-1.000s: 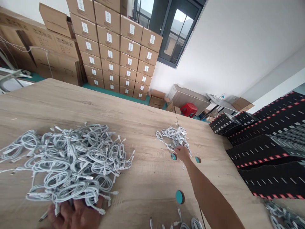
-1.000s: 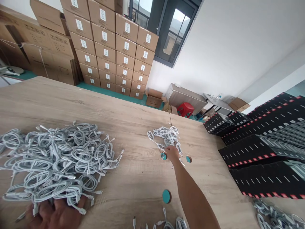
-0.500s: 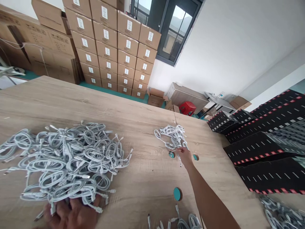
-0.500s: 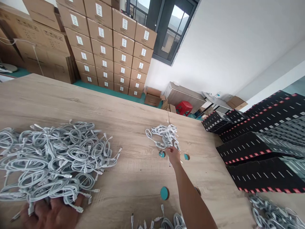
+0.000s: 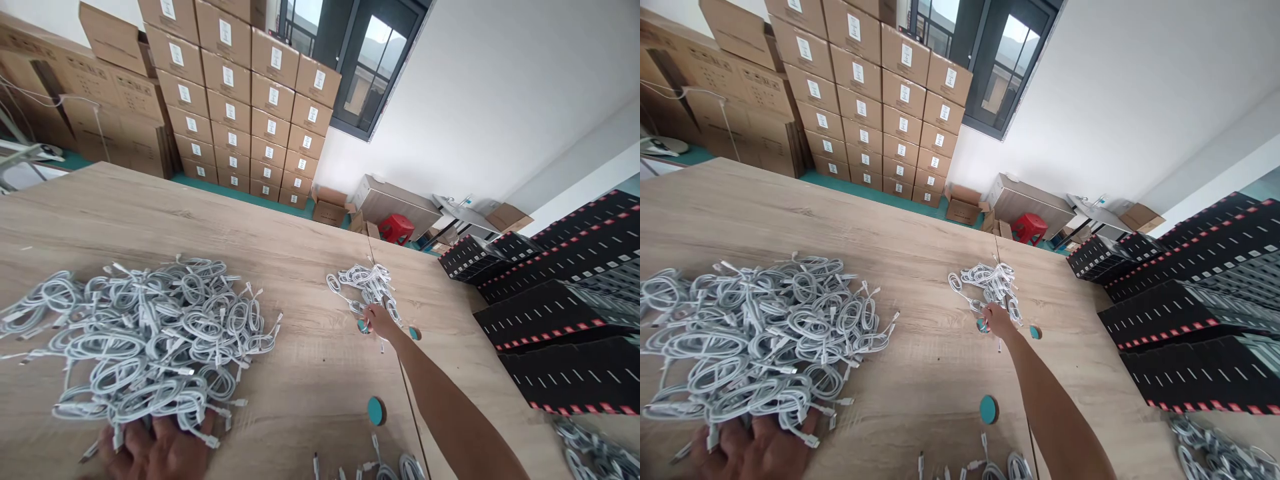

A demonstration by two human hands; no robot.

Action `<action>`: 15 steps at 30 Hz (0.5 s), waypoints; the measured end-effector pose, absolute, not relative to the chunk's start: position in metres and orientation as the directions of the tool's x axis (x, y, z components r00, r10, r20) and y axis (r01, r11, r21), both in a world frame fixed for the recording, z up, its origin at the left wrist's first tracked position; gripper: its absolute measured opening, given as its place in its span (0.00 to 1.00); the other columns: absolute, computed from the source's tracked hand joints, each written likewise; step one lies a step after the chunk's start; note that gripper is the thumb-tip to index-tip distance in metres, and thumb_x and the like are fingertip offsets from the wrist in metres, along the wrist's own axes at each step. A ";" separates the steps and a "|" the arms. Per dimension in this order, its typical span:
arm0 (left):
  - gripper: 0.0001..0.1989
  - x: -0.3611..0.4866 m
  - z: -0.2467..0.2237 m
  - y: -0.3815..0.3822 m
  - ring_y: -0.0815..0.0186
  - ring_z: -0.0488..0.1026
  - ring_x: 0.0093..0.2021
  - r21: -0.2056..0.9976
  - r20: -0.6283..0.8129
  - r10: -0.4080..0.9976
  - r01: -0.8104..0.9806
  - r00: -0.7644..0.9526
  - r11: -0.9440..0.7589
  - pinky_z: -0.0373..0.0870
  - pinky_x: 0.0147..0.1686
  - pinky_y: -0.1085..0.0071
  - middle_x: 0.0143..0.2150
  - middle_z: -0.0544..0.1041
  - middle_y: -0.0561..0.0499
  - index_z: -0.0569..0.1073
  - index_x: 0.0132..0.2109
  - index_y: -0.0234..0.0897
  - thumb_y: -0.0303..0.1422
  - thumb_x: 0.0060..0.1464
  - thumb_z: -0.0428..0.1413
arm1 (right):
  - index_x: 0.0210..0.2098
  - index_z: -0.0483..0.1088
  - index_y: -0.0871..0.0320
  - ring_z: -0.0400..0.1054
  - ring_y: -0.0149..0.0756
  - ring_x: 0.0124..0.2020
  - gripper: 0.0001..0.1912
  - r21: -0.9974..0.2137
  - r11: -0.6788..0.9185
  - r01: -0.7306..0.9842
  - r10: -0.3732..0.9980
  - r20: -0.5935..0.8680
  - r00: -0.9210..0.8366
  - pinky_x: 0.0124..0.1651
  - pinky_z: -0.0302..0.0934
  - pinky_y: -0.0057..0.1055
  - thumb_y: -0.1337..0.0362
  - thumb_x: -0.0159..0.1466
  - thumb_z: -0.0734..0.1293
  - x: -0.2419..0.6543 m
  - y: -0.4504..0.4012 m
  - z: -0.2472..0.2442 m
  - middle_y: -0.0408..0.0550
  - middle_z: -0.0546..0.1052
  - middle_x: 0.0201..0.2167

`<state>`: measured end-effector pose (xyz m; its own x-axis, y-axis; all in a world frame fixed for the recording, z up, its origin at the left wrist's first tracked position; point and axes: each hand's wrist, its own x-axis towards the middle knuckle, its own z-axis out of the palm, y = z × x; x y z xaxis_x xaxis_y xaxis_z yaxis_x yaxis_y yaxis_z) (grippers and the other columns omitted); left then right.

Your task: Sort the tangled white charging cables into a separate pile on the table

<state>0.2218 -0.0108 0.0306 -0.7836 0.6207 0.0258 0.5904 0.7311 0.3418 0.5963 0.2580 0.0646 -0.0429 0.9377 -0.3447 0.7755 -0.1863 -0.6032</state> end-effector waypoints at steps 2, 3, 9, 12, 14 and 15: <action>0.42 0.225 0.031 -0.011 0.38 0.45 0.77 0.358 0.103 0.609 0.601 -0.786 0.715 0.40 0.68 0.28 0.76 0.54 0.31 0.52 0.74 0.39 0.52 0.57 0.44 | 0.27 0.68 0.56 0.71 0.34 0.21 0.10 -0.549 -0.216 0.807 0.909 -0.414 -0.039 0.32 0.66 0.30 0.61 0.64 0.65 0.595 0.262 0.066 0.45 0.76 0.21; 0.42 0.227 0.032 -0.011 0.40 0.43 0.77 0.366 0.113 0.608 0.602 -0.786 0.710 0.39 0.68 0.28 0.76 0.54 0.31 0.50 0.75 0.40 0.51 0.58 0.43 | 0.26 0.68 0.56 0.71 0.36 0.21 0.10 -0.524 -0.227 0.821 0.898 -0.440 -0.033 0.32 0.66 0.31 0.61 0.62 0.68 0.595 0.264 0.066 0.45 0.76 0.20; 0.42 0.231 0.040 -0.012 0.44 0.39 0.78 0.364 0.083 0.604 0.588 -0.793 0.722 0.38 0.68 0.29 0.76 0.54 0.32 0.47 0.76 0.40 0.51 0.59 0.41 | 0.22 0.72 0.58 0.77 0.49 0.31 0.12 -0.291 -0.234 0.928 0.815 -0.579 0.024 0.36 0.68 0.39 0.63 0.48 0.78 0.591 0.280 0.063 0.53 0.81 0.26; 0.42 0.230 0.042 -0.012 0.44 0.37 0.78 0.354 0.085 0.609 0.595 -0.789 0.721 0.38 0.68 0.30 0.75 0.55 0.30 0.48 0.75 0.38 0.51 0.59 0.40 | 0.18 0.70 0.61 0.75 0.49 0.29 0.13 -0.187 -0.196 0.962 0.785 -0.618 0.040 0.37 0.68 0.40 0.69 0.46 0.79 0.586 0.285 0.061 0.58 0.80 0.23; 0.42 0.229 0.042 -0.011 0.45 0.37 0.78 0.340 0.080 0.610 0.597 -0.788 0.726 0.38 0.68 0.30 0.75 0.55 0.31 0.49 0.75 0.38 0.52 0.59 0.38 | 0.20 0.72 0.61 0.76 0.49 0.31 0.11 -0.130 -0.155 0.979 0.794 -0.607 0.045 0.38 0.68 0.41 0.69 0.47 0.79 0.583 0.286 0.060 0.56 0.80 0.24; 0.42 0.229 0.042 -0.011 0.45 0.38 0.78 0.335 0.078 0.610 0.596 -0.789 0.729 0.38 0.68 0.30 0.75 0.56 0.31 0.50 0.75 0.38 0.53 0.60 0.37 | 0.22 0.74 0.62 0.76 0.49 0.33 0.10 -0.105 -0.132 0.986 0.806 -0.590 0.045 0.40 0.68 0.41 0.68 0.48 0.79 0.581 0.287 0.060 0.55 0.81 0.26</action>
<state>0.2287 -0.0112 0.0416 -0.7889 0.6096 0.0778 0.5965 0.7292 0.3353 0.5813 0.2870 0.0602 0.0453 0.8060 -0.5901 0.9857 -0.1320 -0.1045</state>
